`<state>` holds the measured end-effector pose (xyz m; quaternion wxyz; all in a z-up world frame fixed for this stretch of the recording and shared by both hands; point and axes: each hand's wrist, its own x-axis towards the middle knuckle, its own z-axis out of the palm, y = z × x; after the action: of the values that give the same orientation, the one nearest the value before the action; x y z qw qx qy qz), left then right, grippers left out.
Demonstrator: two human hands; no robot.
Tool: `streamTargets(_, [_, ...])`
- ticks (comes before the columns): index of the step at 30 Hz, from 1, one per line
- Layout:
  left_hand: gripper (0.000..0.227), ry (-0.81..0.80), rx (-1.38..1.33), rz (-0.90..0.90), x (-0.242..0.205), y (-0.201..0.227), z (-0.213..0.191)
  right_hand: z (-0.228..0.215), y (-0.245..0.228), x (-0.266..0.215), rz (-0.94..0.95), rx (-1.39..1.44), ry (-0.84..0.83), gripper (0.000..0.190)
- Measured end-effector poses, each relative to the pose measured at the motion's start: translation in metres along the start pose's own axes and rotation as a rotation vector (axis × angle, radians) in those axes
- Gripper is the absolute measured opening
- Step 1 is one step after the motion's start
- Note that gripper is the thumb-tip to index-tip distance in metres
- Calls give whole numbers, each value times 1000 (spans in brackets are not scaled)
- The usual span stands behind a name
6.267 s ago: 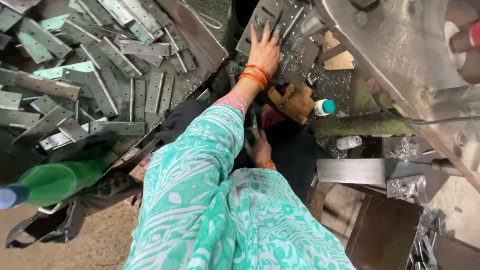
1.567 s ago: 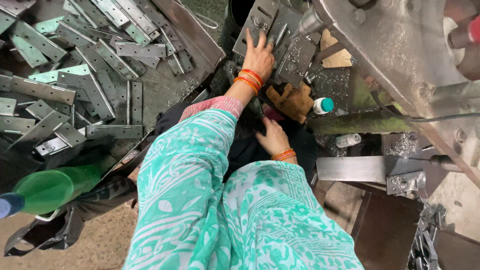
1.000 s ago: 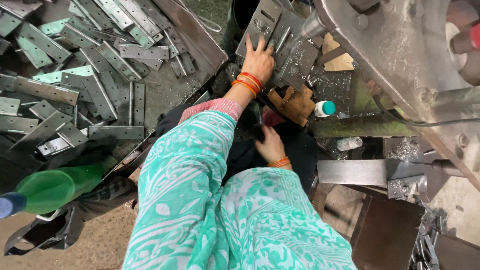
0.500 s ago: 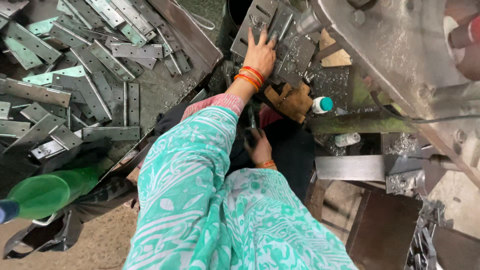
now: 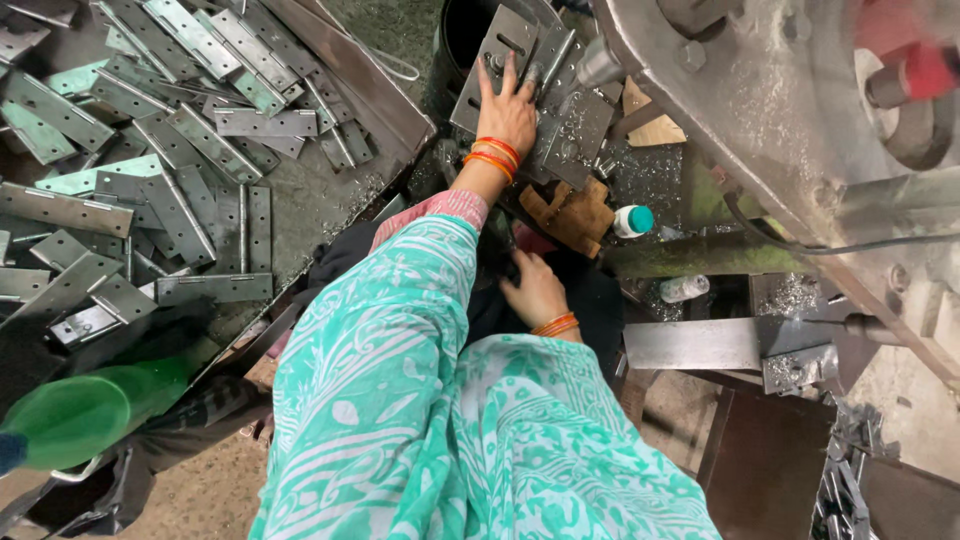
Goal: The person repeatedly picks up metal brackets from a bin, places them into a press machine, and operates the lever to process them. The person then removes the processed brackets and places them back into the bin.
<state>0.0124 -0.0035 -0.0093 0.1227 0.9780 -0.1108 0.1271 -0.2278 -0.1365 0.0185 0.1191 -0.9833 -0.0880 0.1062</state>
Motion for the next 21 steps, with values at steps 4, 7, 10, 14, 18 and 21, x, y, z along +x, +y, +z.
streamTargets(4, [43, -44, -26, 11, 4, -2, 3, 31, -2, -13, 118, -3, -53, 57])
streamTargets(7, [42, -15, -15, 13, 1, 3, 2, 61, -2, -28, 90, 105, 55, 51])
streamTargets(10, [42, -80, 33, 36, 8, 0, -5, 82, 4, -25, -9, 232, 222, 46])
streamTargets(14, [43, -52, 17, 20, 2, 3, -2, 100, 9, -33, 32, 170, 174, 44])
streamTargets(18, [43, -32, 34, 36, 8, 3, -3, 85, 11, -23, 15, 192, 117, 48])
streamTargets(21, [40, -4, 38, 59, 5, -2, -7, 57, 15, -13, 28, 100, 59, 52])
